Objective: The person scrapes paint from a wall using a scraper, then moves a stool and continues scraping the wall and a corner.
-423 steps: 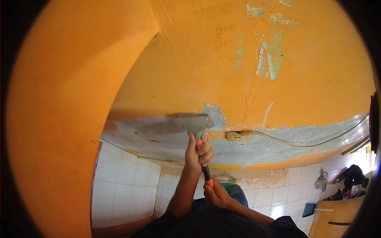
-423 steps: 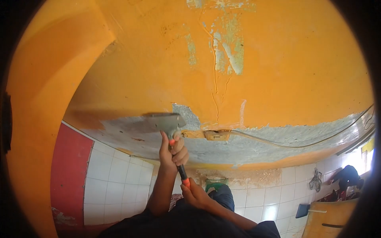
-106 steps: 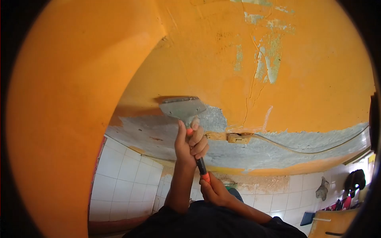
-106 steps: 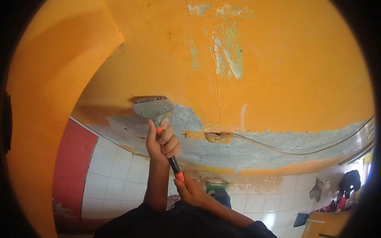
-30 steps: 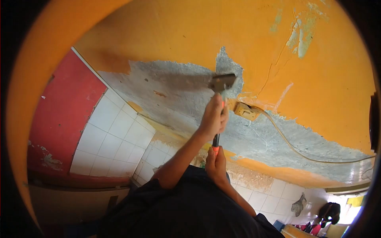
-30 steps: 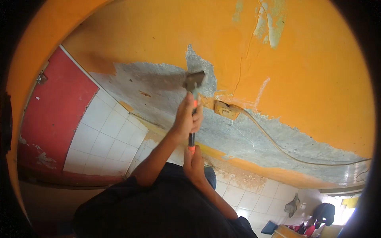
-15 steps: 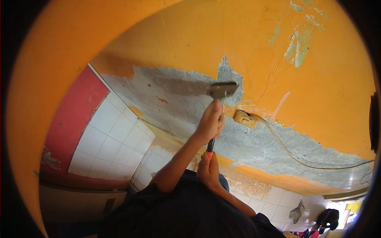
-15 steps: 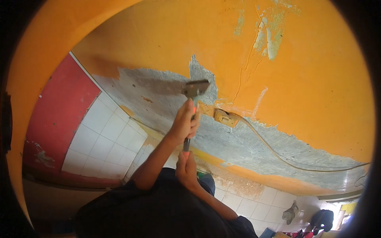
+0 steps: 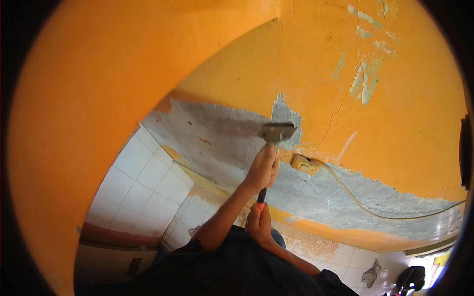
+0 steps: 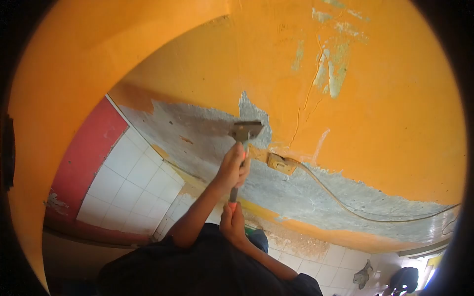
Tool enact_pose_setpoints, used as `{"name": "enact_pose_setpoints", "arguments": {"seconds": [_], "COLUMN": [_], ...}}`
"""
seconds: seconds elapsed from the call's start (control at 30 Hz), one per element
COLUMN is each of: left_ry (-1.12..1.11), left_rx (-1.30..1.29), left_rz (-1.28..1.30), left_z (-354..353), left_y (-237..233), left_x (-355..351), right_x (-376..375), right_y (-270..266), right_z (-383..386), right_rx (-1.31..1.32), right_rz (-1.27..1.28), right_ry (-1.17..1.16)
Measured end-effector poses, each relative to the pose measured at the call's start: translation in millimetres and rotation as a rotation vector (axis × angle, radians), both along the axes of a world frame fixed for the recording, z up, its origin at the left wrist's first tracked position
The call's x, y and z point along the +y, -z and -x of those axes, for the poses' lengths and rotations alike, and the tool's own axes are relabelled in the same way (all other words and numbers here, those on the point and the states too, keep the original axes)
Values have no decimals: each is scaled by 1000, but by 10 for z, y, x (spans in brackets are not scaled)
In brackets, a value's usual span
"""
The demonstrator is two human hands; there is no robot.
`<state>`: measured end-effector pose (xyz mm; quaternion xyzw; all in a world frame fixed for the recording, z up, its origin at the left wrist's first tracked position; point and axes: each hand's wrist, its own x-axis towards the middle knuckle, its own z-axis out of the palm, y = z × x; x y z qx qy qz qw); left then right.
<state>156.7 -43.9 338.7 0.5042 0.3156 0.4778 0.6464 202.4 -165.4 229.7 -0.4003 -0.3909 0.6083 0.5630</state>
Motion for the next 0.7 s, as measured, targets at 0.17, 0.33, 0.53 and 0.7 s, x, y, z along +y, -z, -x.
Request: {"name": "enact_pose_setpoints", "arguments": {"seconds": [0.17, 0.33, 0.53, 0.7], "left_ry": [1, 33, 34, -13], "left_rx": [9, -24, -22, 6], "left_rz": [25, 9, 15, 60], "left_z": [27, 15, 4, -16], "left_y": [-134, -189, -118, -201], "left_x": [14, 60, 40, 39], "right_x": [32, 44, 50, 78], "right_y": [-16, -85, -65, -40], "right_z": [11, -29, -17, -27], "right_rx": [-37, -23, -74, -29], "right_rz": [-41, 28, -57, -68], "right_ry": [8, -21, -23, 12]}}
